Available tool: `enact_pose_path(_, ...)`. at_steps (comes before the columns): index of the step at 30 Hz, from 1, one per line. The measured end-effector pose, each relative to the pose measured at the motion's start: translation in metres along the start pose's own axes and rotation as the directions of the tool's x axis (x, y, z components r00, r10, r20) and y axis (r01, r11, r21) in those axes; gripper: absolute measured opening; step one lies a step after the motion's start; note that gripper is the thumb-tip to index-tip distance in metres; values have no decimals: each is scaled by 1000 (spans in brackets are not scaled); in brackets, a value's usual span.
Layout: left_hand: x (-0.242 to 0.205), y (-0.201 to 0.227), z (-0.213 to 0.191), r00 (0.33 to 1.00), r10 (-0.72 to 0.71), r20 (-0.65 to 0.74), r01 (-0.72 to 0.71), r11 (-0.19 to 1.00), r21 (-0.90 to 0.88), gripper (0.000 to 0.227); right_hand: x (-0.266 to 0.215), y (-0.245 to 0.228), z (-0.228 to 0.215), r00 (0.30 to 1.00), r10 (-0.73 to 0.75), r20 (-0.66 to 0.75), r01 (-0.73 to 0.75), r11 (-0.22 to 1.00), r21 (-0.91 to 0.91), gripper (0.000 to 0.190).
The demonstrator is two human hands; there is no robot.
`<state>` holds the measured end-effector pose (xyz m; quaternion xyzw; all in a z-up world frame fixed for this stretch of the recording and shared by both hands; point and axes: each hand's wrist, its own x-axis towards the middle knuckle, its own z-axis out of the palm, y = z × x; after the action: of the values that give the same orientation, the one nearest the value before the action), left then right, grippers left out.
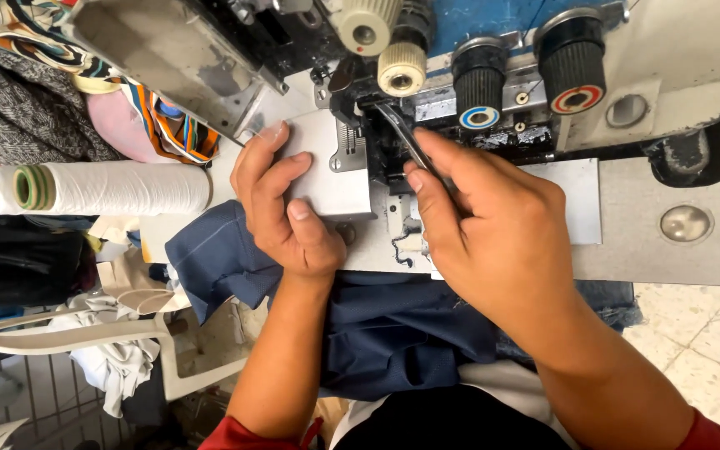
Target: Repairing and adjusting a sewing machine using tweezers and small tools
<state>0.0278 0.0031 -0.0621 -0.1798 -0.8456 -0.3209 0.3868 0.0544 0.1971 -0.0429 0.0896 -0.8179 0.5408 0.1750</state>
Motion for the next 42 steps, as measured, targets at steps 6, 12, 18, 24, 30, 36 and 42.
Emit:
enact_pose_path(6,0,0,-1,1000,0,-1,0,1000,-5,48,-5,2,1,999,-6,-32,5,999,-39,24)
enact_pose_path(12,0,-1,-1,1000,2,3,-2,1000,4,47,-5,-5,-6,997,68,42,-71,995,73,22)
enact_pose_path(18,-2,-2,-2,1000,-3,9,3,1000,7,47,-4,-8,-9,987,138,85,-145,986,79,22)
enact_pose_path(24,-3,-3,-2,1000,-24,6,24,1000,-8,47,-2,-11,-12,978,193,77,-201,972,122,19)
enact_pose_path(30,-2,-3,-1,1000,-1,12,2,1000,-19,47,-5,-8,-12,968,246,46,-249,929,272,20)
enact_pose_path(36,0,1,-2,1000,-16,12,16,1000,-8,48,-5,-4,-19,950,290,119,-314,881,355,21)
enact_pose_path(42,33,48,-22,988,-39,147,24,994,104,24,-3,-3,-23,964,207,168,-247,931,267,21)
